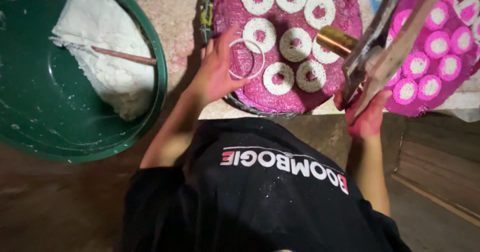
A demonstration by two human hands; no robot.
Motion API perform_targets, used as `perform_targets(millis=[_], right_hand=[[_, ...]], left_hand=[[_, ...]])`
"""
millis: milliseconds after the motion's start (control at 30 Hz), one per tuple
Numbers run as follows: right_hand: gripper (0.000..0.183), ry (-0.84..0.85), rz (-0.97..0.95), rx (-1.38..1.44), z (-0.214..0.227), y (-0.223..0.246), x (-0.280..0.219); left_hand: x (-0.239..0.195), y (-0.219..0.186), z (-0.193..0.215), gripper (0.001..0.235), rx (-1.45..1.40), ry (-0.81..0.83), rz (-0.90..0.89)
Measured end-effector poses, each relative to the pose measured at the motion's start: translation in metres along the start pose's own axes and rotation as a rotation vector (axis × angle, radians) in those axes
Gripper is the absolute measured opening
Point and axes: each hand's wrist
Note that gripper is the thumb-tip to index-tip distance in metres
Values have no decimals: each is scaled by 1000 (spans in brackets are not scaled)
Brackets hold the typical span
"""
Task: The person uses a circular metal mold and a wooden mallet to press white and pink powders into ring-shaped decorative items on a pink glittery surface. They repeatedly fill the mold with white powder, tap it to compact, then add pink powder to the center, and transfer the finished rings to a nearby tray.
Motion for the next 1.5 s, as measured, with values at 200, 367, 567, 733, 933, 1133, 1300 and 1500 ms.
perform_targets(millis=[200, 367, 567, 733, 933, 1133, 1300, 1500], right_hand=[[99, -49, -11, 68, -5, -6, -1], [101, -18, -37, 0, -14, -4, 2], [94, 54, -64, 63, -23, -7, 1], [95, 113, -80, -24, -21, -14, -1], [89, 145, -183, -32, -25, -17, 7], [81, 421, -537, -484, -59, 10, 49], [73, 493, -849, -661, -104, 52, 91], [80, 464, -511, -1141, -149, 71, 93]], left_hand=[[-11, -4, -16, 125, 52, -21, 4], [-12, 6, -21, 128, -42, -103, -55], [-22, 7, -22, 128, 11, -117, -18], [-23, 5, -29, 124, -27, -114, -5], [-22, 9, -34, 123, -66, -112, 17], [18, 15, -31, 83, -1635, -146, -27], [50, -11, -25, 30, -2038, -295, -311], [58, -8, -7, 27, -2066, -569, -230]])
Point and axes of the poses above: each hand's wrist, its own x-axis towards the middle knuckle, its own z-axis out of the back of the hand, y = z × x, and after that the axes turned 7 degrees about x, right-handed
